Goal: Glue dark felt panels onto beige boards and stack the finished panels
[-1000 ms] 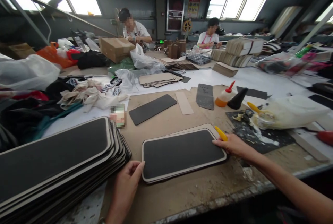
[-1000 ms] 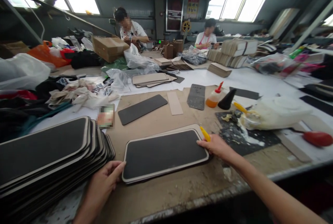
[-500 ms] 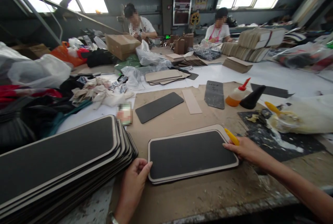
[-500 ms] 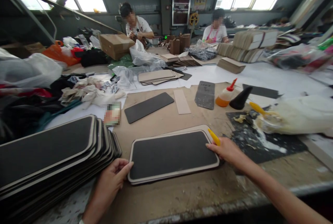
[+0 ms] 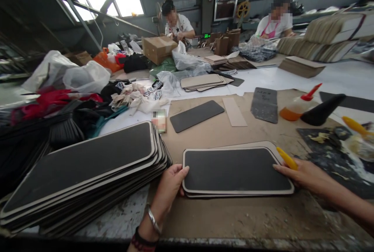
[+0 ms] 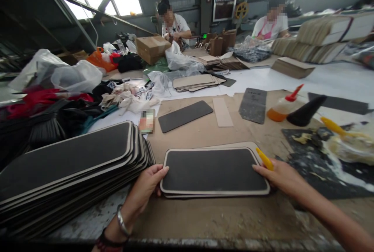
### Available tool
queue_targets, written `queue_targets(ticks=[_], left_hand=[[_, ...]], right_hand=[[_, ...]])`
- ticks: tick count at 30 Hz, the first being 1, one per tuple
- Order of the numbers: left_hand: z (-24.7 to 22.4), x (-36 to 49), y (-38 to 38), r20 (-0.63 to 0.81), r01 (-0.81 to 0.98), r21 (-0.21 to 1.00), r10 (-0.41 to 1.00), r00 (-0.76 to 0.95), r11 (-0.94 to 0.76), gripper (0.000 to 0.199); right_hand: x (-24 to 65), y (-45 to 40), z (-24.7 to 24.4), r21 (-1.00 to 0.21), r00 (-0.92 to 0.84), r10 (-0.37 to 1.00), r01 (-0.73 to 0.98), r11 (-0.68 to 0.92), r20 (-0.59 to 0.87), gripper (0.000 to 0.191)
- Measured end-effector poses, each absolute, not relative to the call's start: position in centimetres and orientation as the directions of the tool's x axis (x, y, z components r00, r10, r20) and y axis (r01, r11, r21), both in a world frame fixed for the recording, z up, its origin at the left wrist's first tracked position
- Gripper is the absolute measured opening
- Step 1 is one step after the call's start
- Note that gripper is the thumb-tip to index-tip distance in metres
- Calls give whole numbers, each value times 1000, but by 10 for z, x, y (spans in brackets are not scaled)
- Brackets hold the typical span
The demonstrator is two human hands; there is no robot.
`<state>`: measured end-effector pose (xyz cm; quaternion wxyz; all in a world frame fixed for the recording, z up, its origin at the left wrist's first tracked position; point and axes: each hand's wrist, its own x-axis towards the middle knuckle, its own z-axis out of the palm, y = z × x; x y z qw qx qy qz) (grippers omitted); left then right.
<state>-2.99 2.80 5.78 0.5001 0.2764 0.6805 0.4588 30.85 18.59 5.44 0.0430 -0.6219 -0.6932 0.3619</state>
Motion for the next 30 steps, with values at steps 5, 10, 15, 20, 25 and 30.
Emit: queue_targets(ticks=[5, 10, 15, 20, 25, 30], left_hand=[[57, -26, 31, -414, -105, 909, 844, -341, 403, 39], [71, -15, 34, -322, -208, 944, 862, -391, 258, 35], [83, -12, 36, -317, -229, 943, 857, -407, 241, 38], [102, -17, 40, -321, -261, 938, 860, -396, 230, 39], [98, -16, 28, -419, -207, 907, 828, -373, 366, 42], [74, -16, 2, -511, -222, 860, 771, -379, 460, 50]], right_hand=[[306, 184, 76, -488, -180, 912, 872, -25, -369, 39], [306, 179, 103, -497, -190, 944, 867, 32, -270, 37], [313, 177, 120, -596, -106, 954, 798, -87, -282, 41], [314, 175, 138, -754, -100, 903, 593, -283, -418, 48], [308, 163, 126, -725, -128, 836, 578, -375, -534, 51], [304, 143, 103, -709, -208, 782, 598, -374, -588, 51]])
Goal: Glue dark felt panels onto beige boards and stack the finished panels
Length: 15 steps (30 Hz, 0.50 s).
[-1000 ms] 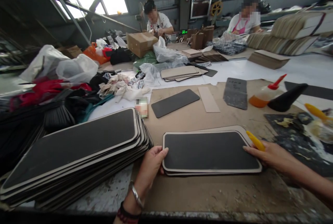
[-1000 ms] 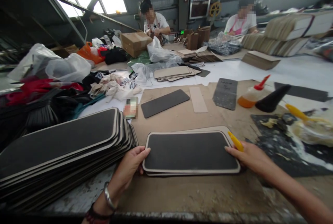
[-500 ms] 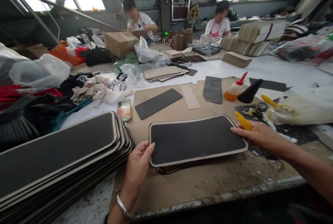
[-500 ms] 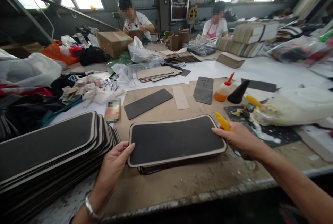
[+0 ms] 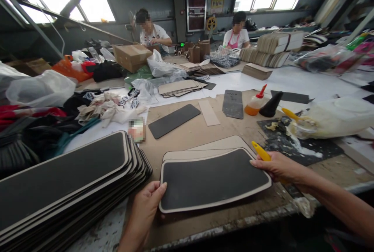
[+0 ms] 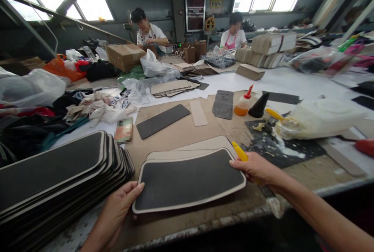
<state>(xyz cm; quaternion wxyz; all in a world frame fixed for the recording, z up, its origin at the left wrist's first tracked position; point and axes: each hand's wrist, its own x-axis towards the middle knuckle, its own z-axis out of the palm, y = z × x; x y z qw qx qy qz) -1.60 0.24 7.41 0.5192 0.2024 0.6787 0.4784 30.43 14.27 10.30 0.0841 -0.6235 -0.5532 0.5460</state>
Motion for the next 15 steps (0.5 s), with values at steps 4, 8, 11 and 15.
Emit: queue_targets(ticks=[4, 8, 11, 15], left_hand=[[61, -22, -11, -543, -247, 840, 762, -353, 483, 49], [50, -28, -15, -547, -236, 837, 758, -355, 494, 48], [46, -28, -17, -541, -218, 841, 756, -369, 496, 50], [47, -24, -20, -523, -215, 852, 748, -410, 478, 51]], right_hand=[[304, 133, 89, -709, -245, 771, 614, -345, -588, 51], [305, 132, 81, -700, -304, 741, 648, -300, -598, 52], [304, 137, 83, -661, -280, 760, 708, -249, -587, 50], [299, 144, 84, -604, -263, 785, 778, -172, -561, 43]])
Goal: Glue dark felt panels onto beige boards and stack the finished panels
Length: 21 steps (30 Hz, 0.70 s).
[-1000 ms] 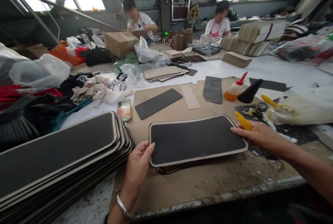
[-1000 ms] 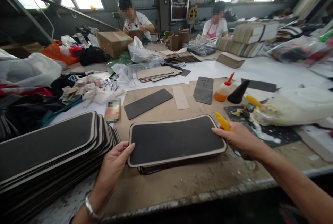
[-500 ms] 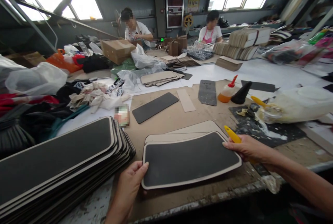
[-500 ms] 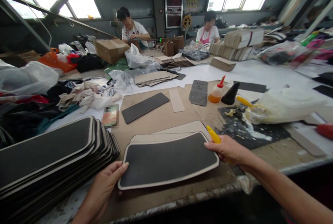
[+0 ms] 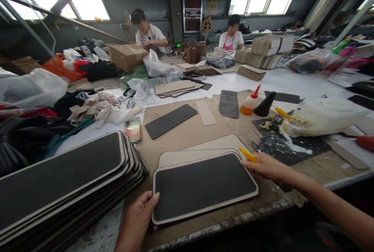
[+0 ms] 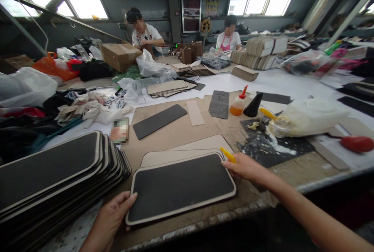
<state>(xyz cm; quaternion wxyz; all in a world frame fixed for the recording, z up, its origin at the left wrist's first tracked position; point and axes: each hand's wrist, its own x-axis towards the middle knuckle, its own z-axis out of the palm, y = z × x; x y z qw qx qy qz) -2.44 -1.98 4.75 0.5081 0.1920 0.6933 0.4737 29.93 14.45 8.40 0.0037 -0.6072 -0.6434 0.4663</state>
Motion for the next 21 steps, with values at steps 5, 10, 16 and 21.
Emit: queue_targets(ticks=[5, 10, 16, 21], left_hand=[[48, -23, -26, -507, -213, 860, 739, -444, 463, 51], [42, -30, -31, -504, -209, 862, 735, -453, 462, 52], [44, -31, -37, -476, -211, 878, 732, -488, 430, 49], [47, -32, -37, -516, -220, 856, 742, -428, 468, 51]], right_hand=[[292, 143, 79, -654, -281, 781, 728, -206, -558, 44], [285, 133, 89, -701, -300, 744, 646, -302, -597, 50], [285, 127, 91, -708, -345, 690, 617, -344, -636, 54], [288, 124, 82, -738, -383, 683, 579, -347, -622, 56]])
